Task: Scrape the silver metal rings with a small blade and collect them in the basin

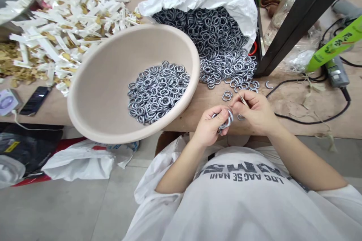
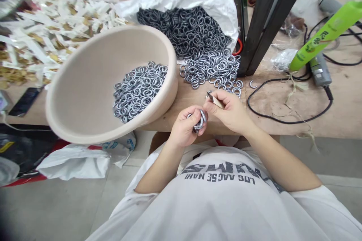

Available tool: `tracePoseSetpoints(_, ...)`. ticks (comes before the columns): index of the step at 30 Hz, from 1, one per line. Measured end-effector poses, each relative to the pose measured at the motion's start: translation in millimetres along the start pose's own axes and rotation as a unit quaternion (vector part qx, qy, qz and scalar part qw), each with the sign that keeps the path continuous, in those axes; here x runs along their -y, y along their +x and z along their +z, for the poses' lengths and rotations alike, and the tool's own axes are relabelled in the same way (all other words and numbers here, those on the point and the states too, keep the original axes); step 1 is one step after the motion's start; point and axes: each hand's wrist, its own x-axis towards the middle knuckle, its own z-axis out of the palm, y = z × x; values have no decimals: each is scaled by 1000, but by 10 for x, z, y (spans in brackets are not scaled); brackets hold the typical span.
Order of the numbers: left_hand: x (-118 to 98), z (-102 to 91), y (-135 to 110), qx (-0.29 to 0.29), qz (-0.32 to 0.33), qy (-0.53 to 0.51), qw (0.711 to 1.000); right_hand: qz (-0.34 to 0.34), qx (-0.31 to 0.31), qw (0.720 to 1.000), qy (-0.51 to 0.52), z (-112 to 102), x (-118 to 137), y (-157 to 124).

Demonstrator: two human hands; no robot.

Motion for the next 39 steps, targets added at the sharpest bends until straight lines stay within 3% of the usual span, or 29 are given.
tracePoseSetpoints(4, -23, -47, 26, -18, 0, -5, 1000, -69, 53, 981, -175, -68, 77, -131)
tracePoseSetpoints(7, -22, -51, 33, 0, -6, -22, 1000, -99, 54, 972, -204, -73, 88, -161)
tracePoseSetpoints(10, -25, -2, 26, 13, -23, -42, 999, -132, 39, 975, -176, -61, 34, -122)
tracePoseSetpoints(15, -40, 81, 12, -7, -47, -62, 997, -139, -74, 975, -154, -8, -40, -103)
tracePoseSetpoints(23, -40, 87, 14, -9, -73, -71, 995, -27, -10, 999, 42, 27, -92, -58)
tracePoseSetpoints(27, -71, 93, 23, -12, -72, -99, 992, -42, -7, 996, -80, -48, -35, -74)
tracePoseSetpoints(32, -66, 80, 43, -7, -73, -116, 990, -117, 62, 949, -287, -61, 111, -190)
tracePoseSetpoints(35, -51, 64, 55, -8, -77, -116, 990, -119, 72, 940, -313, -27, 155, -216)
tracePoseSetpoints(39, -38, 38, 41, -12, -75, -105, 991, -98, 103, 950, -279, -32, 103, -166)
